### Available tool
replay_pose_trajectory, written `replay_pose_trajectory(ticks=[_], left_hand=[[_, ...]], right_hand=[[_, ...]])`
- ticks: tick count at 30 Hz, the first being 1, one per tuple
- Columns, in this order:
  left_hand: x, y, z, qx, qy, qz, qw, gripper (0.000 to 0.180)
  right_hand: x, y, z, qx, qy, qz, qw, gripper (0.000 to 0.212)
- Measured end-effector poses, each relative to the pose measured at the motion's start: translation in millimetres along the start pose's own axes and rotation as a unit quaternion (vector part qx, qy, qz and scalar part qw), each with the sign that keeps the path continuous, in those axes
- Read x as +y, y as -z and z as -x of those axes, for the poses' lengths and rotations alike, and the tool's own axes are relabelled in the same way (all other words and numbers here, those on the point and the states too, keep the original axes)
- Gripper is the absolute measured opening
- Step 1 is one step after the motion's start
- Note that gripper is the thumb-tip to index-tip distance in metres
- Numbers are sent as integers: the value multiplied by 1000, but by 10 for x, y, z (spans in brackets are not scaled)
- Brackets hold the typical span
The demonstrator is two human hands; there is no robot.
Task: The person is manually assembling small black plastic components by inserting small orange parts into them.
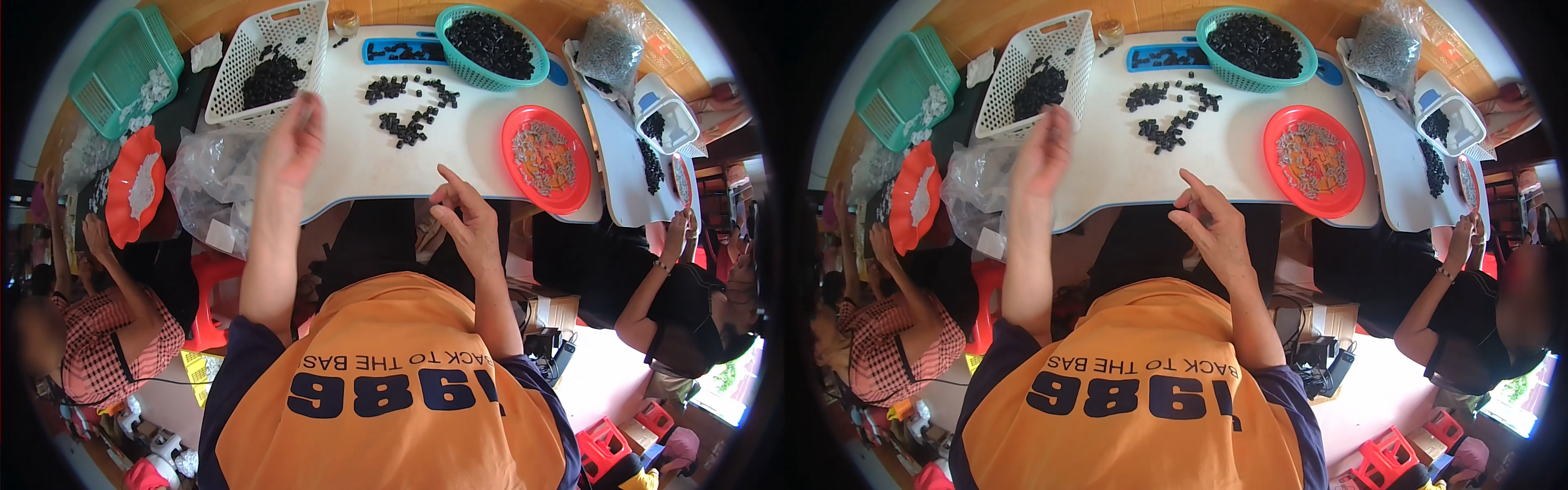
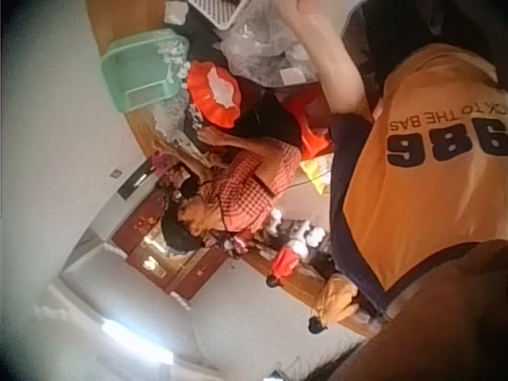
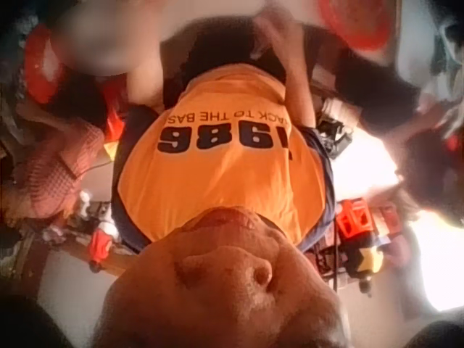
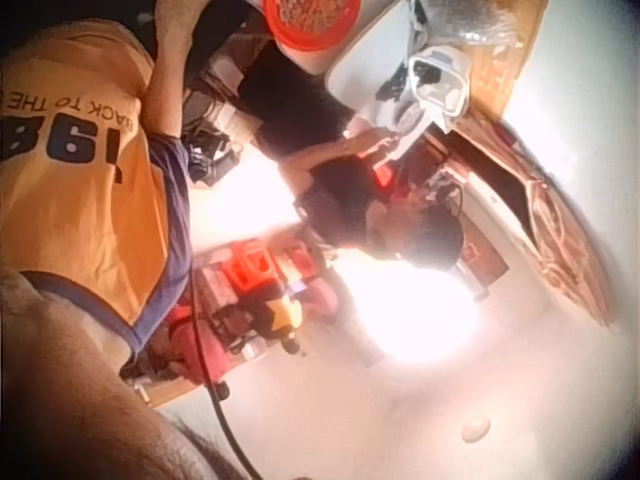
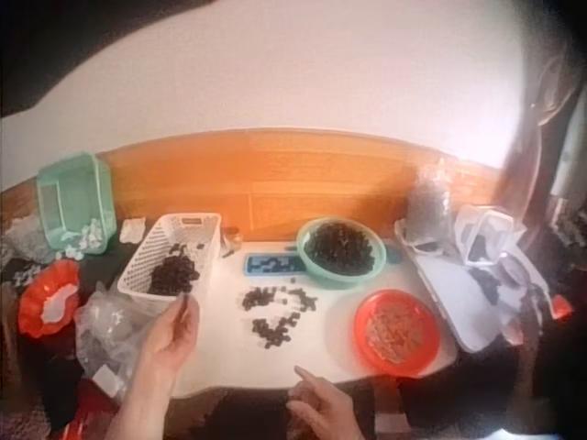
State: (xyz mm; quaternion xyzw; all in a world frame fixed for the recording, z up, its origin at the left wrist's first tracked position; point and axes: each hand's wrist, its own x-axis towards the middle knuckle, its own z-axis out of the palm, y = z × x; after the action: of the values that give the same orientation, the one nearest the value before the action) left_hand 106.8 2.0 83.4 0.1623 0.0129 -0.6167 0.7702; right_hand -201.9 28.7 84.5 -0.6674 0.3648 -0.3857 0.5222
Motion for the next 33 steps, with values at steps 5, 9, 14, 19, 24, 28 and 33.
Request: replay_pose_trajectory(ticks=[5,9,14,19,24,28,33], left_hand=[[322,-460,-555,30,-62,23,997,29],[-474,-301,-768,-25,-47,-490,870,25],[-1159,-111,-1233,-57,-164,-832,527,19],[-1451,70,-1539,-101,-197,-907,359,23],[-1490,136,-1547,-130,-240,-891,364,14],[-1485,-15,-1377,-128,-227,-879,399,11],[-1373,-238,-812,-104,-210,-795,559,17]], right_hand=[[84,101,69,64,-39,-76,994,50],[114,275,53,99,-18,-20,995,41],[62,544,72,150,-2,12,989,32],[28,928,140,270,-18,41,962,25],[173,1458,-75,326,-41,232,916,18],[426,1788,-402,290,-48,340,893,15],[744,2016,-751,185,27,406,895,14]])
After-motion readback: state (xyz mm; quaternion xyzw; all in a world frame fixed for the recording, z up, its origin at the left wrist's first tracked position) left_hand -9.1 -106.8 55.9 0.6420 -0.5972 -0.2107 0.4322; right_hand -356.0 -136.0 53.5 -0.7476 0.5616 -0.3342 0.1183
